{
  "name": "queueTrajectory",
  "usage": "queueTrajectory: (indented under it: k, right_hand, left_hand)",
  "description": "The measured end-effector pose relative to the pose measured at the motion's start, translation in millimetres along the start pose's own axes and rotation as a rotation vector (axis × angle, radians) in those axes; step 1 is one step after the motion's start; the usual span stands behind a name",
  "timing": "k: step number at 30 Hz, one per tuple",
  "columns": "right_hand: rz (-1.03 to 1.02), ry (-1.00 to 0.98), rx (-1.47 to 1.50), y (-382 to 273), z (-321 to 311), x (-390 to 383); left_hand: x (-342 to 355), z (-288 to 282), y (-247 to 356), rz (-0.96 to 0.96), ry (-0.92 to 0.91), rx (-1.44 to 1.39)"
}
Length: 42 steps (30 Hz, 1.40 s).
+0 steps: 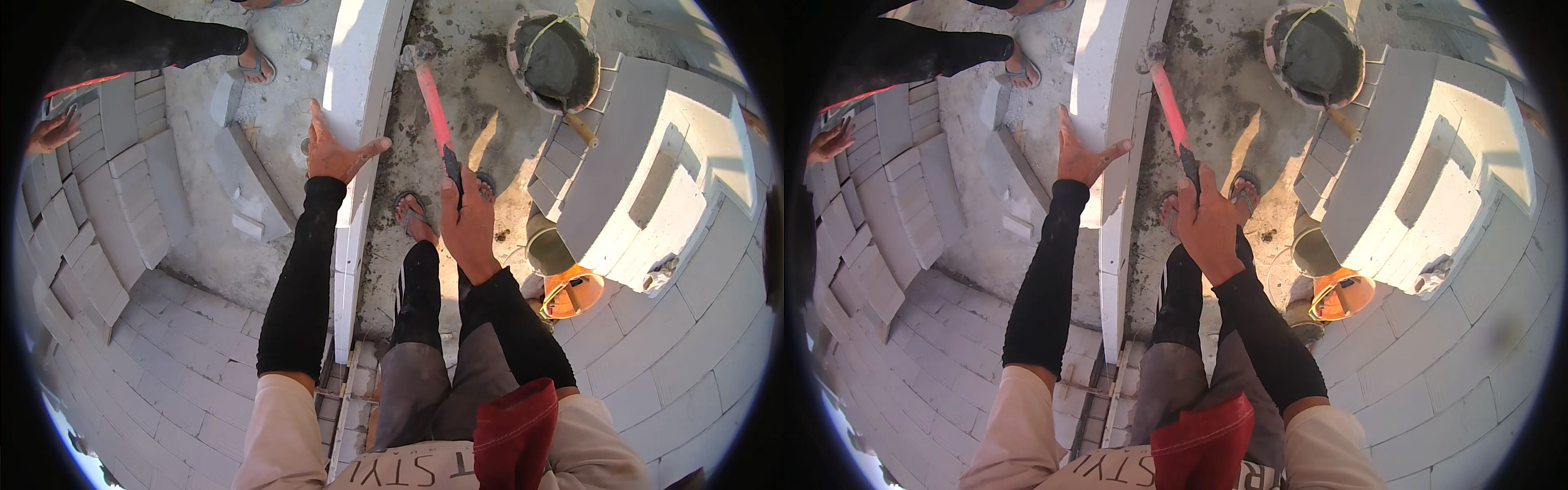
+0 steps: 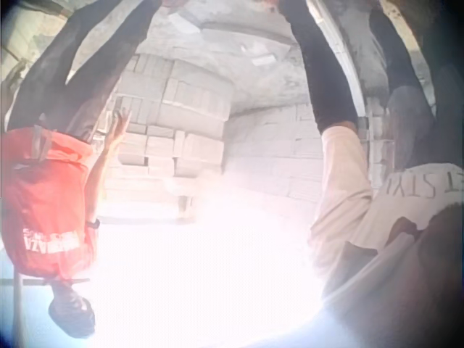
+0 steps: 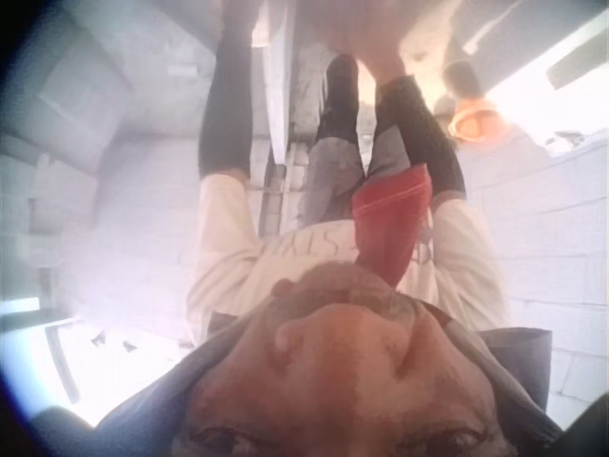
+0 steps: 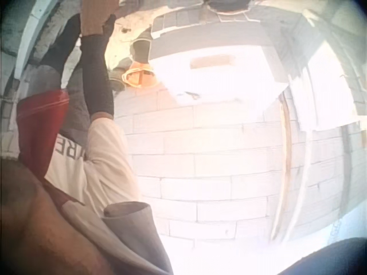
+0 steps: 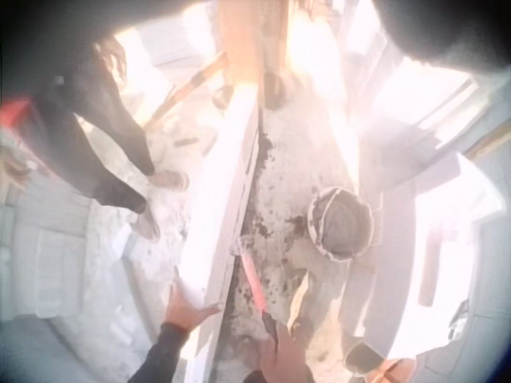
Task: The person applies cement to the floor and white rectangular tiles using a trowel, then places and taps the tiles into position with a hammer. Another person assists by handing over tiles and holding a guide string. The process repeats along a curved section of the floor.
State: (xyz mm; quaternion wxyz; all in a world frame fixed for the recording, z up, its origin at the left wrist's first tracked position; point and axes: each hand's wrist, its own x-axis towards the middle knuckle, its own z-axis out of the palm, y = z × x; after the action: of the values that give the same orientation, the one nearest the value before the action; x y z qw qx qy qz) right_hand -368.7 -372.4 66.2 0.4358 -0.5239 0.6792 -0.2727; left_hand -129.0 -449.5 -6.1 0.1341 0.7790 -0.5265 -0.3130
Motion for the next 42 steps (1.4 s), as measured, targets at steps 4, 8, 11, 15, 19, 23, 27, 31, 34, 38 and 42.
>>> queueTrajectory:
  k: [4,8,11,15,19,23,27,31,34,38,42]
  right_hand:
    - [-0.202,-0.039,-0.202,-53.9,-52.2,46.5]
    - [-0.366,-0.171,-0.621,-17.8,-47.2,101.9]
    - [-0.312,-0.281,-0.686,-11.2,-52.4,120.6]
    - [-0.384,-0.131,-0.525,-43.0,-48.4,115.7]
    - [-0.317,-0.120,-0.711,-37.7,-39.3,172.9]
    - [-0.383,-0.050,-0.605,-63.5,-31.7,193.0]
    - [-0.490,0.003,-0.679,-20.1,-21.8,214.3]
    - [-0.416,-0.023,-0.651,-40.8,-46.0,165.7]
    - [-0.196,-0.179,-0.389,5.1,-80.1,66.8]
    - [0.210,-0.506,-0.487,45.2,-76.9,-86.8]
    - [0.012,-0.841,-0.553,87.2,-46.1,-171.4]
  left_hand:
    - [16.7,-5.6,-56.1,-0.050,-0.057,-0.184]
    - [14.7,5.2,-46.7,-0.151,-0.041,-0.138]
    - [11.3,7.4,-33.9,-0.128,-0.022,-0.122]
    - [10.5,-5.4,-35.3,-0.132,-0.025,-0.127]
    - [12.6,-4.1,-24.5,-0.113,-0.064,-0.177]
    - [7.9,-1.7,-44.9,-0.140,-0.037,-0.086]
    - [18.1,1.9,-34.5,-0.110,-0.121,-0.177]
    - [21.0,2.6,-53.0,-0.042,-0.067,-0.161]
    - [18.5,-2.0,-52.2,-0.034,-0.067,-0.222]
    - [18.8,1.4,-47.2,0.006,-0.035,-0.225]
    - [21.2,4.9,-47.6,-0.008,0.002,-0.151]
